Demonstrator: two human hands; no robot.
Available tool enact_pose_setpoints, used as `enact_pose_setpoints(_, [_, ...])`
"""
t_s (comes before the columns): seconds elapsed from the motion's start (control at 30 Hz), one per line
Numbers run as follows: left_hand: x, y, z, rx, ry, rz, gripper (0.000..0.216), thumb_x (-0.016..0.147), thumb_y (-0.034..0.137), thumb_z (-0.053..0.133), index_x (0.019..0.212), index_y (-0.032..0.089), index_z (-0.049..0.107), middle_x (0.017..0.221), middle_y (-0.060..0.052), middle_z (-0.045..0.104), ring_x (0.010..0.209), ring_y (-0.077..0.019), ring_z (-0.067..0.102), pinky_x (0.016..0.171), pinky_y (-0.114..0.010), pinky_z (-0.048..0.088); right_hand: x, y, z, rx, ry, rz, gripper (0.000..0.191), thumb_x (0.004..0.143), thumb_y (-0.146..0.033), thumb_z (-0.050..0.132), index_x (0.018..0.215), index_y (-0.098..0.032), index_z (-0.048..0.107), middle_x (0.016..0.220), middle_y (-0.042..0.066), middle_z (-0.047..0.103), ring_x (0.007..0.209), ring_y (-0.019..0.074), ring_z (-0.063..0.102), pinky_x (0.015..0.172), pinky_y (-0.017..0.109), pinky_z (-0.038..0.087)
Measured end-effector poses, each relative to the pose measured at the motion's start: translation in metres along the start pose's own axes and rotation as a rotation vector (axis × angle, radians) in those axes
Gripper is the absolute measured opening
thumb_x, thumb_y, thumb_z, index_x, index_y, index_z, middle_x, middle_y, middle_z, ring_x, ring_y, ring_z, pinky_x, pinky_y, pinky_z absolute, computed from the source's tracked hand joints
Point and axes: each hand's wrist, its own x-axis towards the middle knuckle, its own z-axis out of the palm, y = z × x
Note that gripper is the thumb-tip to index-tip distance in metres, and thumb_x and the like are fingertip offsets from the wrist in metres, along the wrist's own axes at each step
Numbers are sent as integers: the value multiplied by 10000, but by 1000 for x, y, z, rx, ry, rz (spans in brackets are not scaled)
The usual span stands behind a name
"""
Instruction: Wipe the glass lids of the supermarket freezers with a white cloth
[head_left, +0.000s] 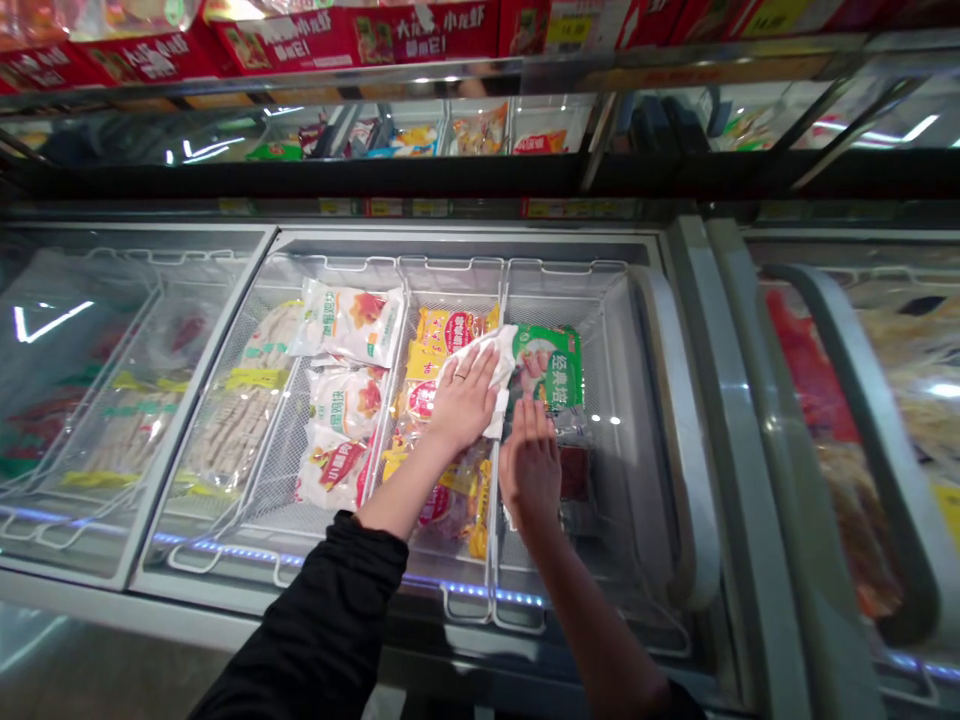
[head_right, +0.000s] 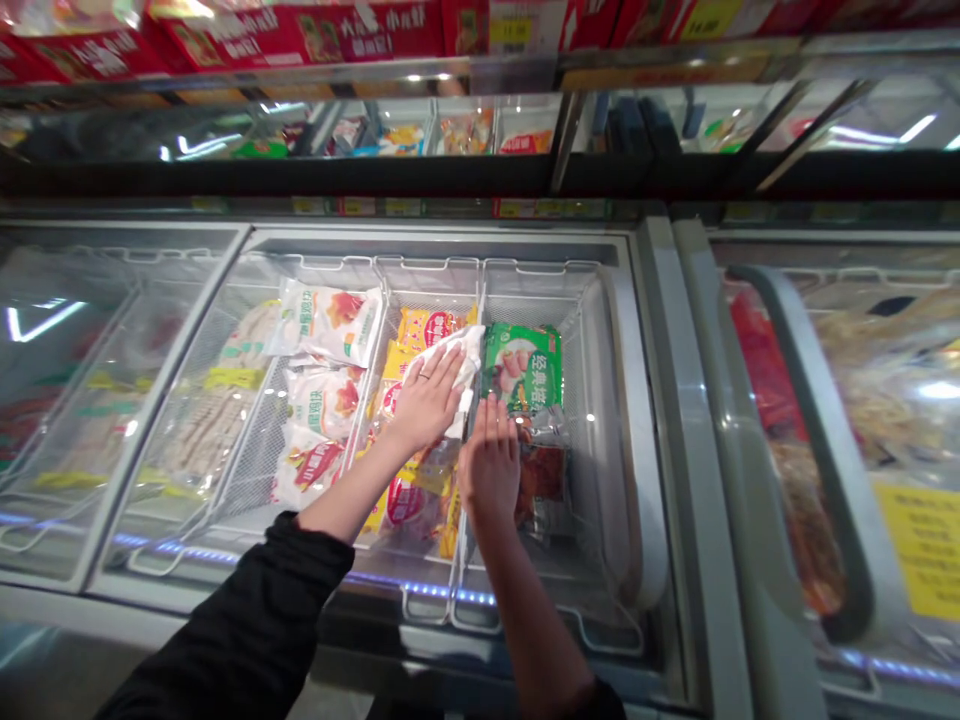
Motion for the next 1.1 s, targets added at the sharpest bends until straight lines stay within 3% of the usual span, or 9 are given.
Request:
enact_pose_setpoints(0.1, [-40, -3, 4, 0, -23, 198, 614, 1153, 339, 327, 1758, 237, 326, 1810, -6, 331, 1702, -208, 260, 1404, -487, 226, 1, -1, -5, 22, -5, -6, 673, 1074, -135, 420, 1740, -110, 329, 1731, 239, 443, 1657, 368, 359, 1328, 605, 396])
enact_pose_setpoints(0.23, [-78, -39, 2, 10, -45, 295, 597, 1147, 313, 374, 1742, 274, 366, 1786, 9, 394, 1683, -190, 310, 1391, -442, 253, 2, -1, -5, 21, 5, 30, 635, 1076, -142, 416, 1711, -128, 387, 1705, 218, 500, 1637, 343, 408, 1307, 581, 443])
enact_pose_setpoints(0.4, [-27, -79, -9, 3, 8, 117, 605, 1143, 315, 337, 1746, 276, 359, 1790, -2, 379, 1681, -209, 319, 1391, -486, 250, 7, -1, -2, 54, 25, 78, 582, 1068, -132, 402, 1640, -136, 507, 1646, 183, 581, 1599, 330, 470, 1279, 576, 471])
enact_pose_setpoints(0.57, [46, -63, -13, -30, 70, -51, 619, 1138, 318, 344, 1755, 268, 345, 1800, 0, 345, 1693, -225, 290, 1401, -503, 236, 70, 7, 5, 94, 70, 50, 612, 1045, -144, 381, 1636, -36, 492, 1674, 212, 542, 1635, 299, 403, 1338, 537, 387])
enact_pose_setpoints(0.67, [48, -45, -11, -44, 76, -19, 621, 1134, 315, 365, 1751, 256, 350, 1800, -15, 343, 1689, -243, 302, 1392, -537, 264, 121, 21, 19, 62, 119, 118, 606, 1039, -156, 369, 1601, 6, 528, 1671, 227, 542, 1633, 299, 409, 1349, 532, 364])
enact_pose_setpoints(0.73, [29, -41, -8, -61, 54, 124, 623, 1139, 324, 372, 1757, 261, 331, 1792, -10, 365, 1686, -233, 309, 1392, -524, 278, 145, 29, 28, 27, 138, 146, 609, 1043, -172, 355, 1604, -36, 545, 1666, 199, 558, 1624, 292, 430, 1330, 535, 391])
enact_pose_setpoints(0.9, [-17, -68, -10, -70, -13, 292, 617, 1141, 309, 387, 1755, 303, 326, 1770, 18, 416, 1662, -217, 366, 1383, -483, 322, 154, 33, 34, -58, 135, 73, 592, 1068, -217, 389, 1605, -24, 547, 1650, 228, 567, 1599, 326, 469, 1306, 571, 410])
enact_pose_setpoints(1.0, [4, -88, -17, -49, -5, 252, 609, 1139, 317, 390, 1747, 302, 350, 1766, 9, 426, 1663, -219, 364, 1377, -491, 325, 148, 29, 30, -94, 122, 44, 590, 1095, -250, 411, 1617, 6, 510, 1666, 265, 532, 1603, 349, 456, 1299, 590, 415])
enact_pose_setpoints(1.1, [57, -98, -23, -27, 20, 161, 597, 1144, 326, 361, 1738, 271, 379, 1785, -8, 384, 1678, -221, 329, 1384, -492, 292, 145, 29, 30, -93, 158, 4, 566, 1117, -256, 412, 1632, -33, 488, 1672, 243, 535, 1622, 338, 429, 1302, 597, 413])
